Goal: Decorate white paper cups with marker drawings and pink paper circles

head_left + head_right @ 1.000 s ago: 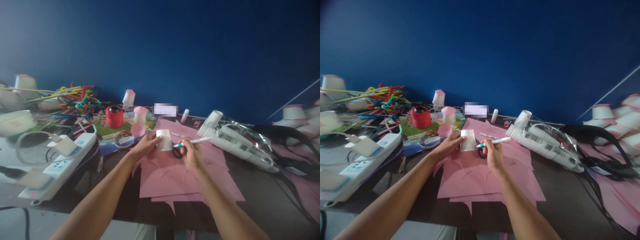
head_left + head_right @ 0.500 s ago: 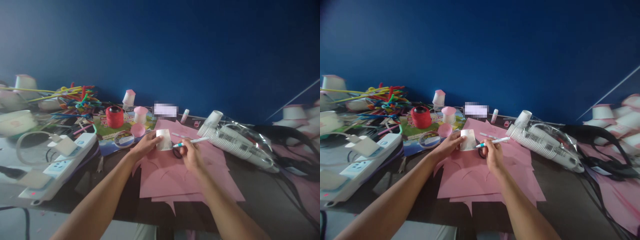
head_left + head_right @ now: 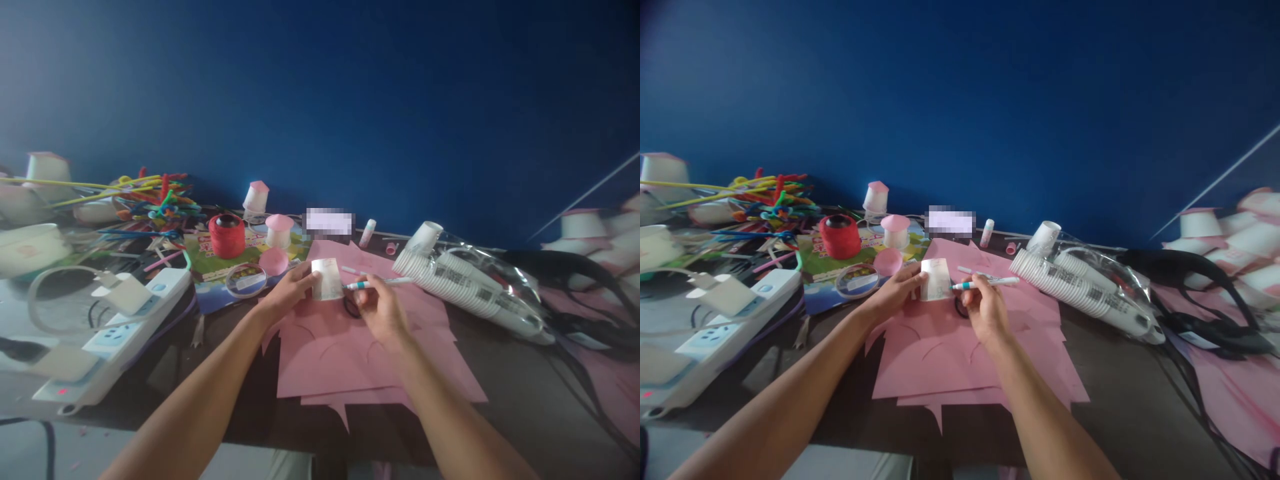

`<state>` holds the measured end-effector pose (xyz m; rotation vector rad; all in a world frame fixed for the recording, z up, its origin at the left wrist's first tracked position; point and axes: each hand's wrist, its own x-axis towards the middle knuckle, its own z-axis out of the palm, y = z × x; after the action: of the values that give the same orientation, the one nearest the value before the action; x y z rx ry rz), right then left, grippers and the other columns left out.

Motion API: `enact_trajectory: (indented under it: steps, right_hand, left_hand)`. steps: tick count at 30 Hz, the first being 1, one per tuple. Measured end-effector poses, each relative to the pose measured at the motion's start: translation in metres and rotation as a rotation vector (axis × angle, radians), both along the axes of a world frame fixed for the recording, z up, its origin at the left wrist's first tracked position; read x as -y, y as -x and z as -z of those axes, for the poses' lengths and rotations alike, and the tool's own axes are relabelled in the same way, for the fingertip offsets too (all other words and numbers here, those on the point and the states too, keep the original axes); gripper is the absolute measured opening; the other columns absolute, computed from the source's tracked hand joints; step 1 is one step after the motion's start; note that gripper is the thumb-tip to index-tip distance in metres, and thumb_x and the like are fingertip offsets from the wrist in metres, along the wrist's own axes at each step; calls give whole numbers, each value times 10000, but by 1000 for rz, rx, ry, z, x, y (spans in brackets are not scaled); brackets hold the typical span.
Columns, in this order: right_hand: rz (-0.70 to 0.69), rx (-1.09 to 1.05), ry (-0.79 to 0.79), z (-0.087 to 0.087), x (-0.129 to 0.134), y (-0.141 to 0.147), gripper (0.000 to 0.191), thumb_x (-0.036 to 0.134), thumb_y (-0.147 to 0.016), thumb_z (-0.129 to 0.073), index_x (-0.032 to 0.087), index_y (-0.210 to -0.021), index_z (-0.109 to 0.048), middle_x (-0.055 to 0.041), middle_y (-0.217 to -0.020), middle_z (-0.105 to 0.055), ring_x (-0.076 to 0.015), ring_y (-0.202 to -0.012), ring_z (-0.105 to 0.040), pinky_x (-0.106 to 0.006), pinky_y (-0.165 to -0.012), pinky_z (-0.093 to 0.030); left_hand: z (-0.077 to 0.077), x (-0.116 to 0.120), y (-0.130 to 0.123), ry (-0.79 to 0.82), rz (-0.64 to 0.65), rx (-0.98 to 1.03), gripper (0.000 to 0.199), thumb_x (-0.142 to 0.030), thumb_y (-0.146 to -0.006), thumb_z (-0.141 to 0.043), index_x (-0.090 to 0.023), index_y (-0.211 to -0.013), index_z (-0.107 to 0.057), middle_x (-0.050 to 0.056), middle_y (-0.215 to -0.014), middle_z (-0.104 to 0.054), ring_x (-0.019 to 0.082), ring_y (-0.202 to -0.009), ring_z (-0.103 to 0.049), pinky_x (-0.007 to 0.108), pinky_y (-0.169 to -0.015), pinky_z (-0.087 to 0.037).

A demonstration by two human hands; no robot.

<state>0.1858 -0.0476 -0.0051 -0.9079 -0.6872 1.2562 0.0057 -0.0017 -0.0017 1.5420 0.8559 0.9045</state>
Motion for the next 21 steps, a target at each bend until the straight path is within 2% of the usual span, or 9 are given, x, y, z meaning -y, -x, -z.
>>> enact_trajectory:
  steps: [5,11,14,21]
  right_hand:
    - [-13,73,-52,-2,4,2,204,330,-748,-605,166,-641,-662,40,-402,-477,-101,-450,-470,-233,-505,-390]
    - [13,165,-80,-5,7,4,198,334,-752,-595,173,-647,-638,49,-406,-465,-91,-431,-438,-225,-469,-334]
    - [58,240,-104,-1,7,4,197,334,-758,-595,173,-652,-633,53,-409,-463,-84,-418,-411,-221,-448,-307]
    - [52,341,-162,7,6,2,224,349,-792,-575,167,-683,-649,51,-424,-459,-82,-419,-396,-223,-429,-278]
  left_hand:
    - [-1,0,0,-63,14,-50,470,-516,-797,-493,-142,-1067,-579,38,-850,-581,113,-648,-457,214,-559,-340]
    - [1,-3,0,-53,22,-67,471,-496,-786,-525,-109,-1044,-598,41,-796,-575,116,-636,-450,215,-547,-331]
    - [0,-3,0,-49,31,-68,450,-470,-786,-536,-115,-1055,-601,41,-802,-573,117,-642,-455,211,-543,-329]
    - [-1,-2,1,-52,28,-72,440,-459,-789,-534,-139,-1085,-593,32,-822,-587,111,-635,-458,213,-552,-340]
